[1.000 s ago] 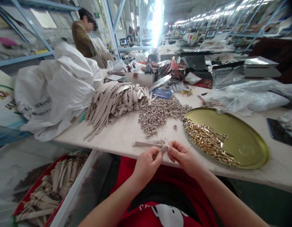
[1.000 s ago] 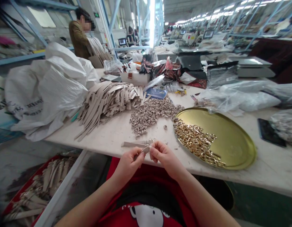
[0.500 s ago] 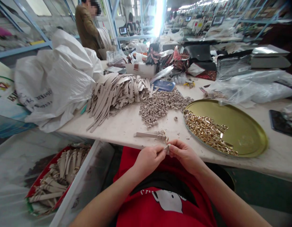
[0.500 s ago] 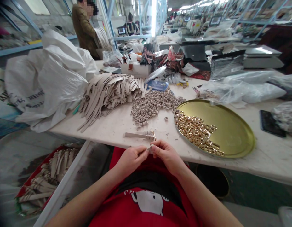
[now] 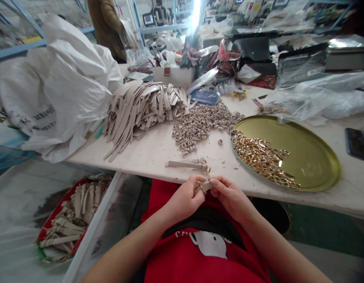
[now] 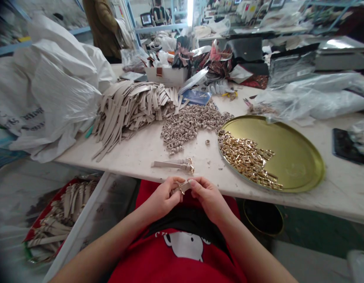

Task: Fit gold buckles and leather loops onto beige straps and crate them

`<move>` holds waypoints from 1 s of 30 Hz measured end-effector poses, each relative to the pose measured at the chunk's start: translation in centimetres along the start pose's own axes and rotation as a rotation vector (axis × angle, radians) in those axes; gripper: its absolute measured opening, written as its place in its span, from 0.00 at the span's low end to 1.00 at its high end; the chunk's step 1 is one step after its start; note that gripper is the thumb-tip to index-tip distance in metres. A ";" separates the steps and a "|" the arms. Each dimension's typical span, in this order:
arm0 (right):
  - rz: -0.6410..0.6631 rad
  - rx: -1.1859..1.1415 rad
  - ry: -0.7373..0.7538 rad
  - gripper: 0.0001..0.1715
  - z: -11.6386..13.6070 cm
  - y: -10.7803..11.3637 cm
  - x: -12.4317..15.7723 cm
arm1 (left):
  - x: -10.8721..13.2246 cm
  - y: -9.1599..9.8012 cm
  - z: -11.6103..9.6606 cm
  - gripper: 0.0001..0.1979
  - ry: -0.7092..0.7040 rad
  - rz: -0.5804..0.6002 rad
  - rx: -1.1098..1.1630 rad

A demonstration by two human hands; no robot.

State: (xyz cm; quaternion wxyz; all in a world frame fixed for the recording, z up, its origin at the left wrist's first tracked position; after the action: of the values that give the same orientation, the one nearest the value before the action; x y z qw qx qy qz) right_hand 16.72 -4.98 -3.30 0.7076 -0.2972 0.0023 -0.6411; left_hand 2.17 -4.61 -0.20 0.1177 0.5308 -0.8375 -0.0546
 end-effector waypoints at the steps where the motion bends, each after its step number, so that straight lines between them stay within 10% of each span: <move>1: 0.016 -0.006 -0.004 0.14 -0.1 -0.2 0.0 | 0.0 0.0 -0.1 0.10 -0.001 -0.003 0.042; 23: 0.245 -0.005 -0.139 0.17 -0.9 -0.1 3.2 | 2.4 0.1 0.0 0.12 0.166 -0.059 -0.009; 30: -0.067 0.355 0.159 0.17 -0.8 -0.1 3.5 | 3.3 -0.1 -0.7 0.13 0.243 0.069 0.360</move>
State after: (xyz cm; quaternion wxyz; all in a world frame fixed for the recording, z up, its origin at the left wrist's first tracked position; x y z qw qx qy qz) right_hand 16.94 -8.50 -2.59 0.7247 -0.1160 -0.0650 -0.6761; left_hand 1.10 -7.57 0.92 0.1229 0.5171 -0.8311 0.1640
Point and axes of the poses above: each hand's wrist, its own x-axis away from the middle knuckle, its own y-axis out of the back of the hand, z = x × y, the point moved 1 cm from there along -x, towards the middle knuckle, and after that the axes turned 4 degrees about x, right-handed, at the moved point
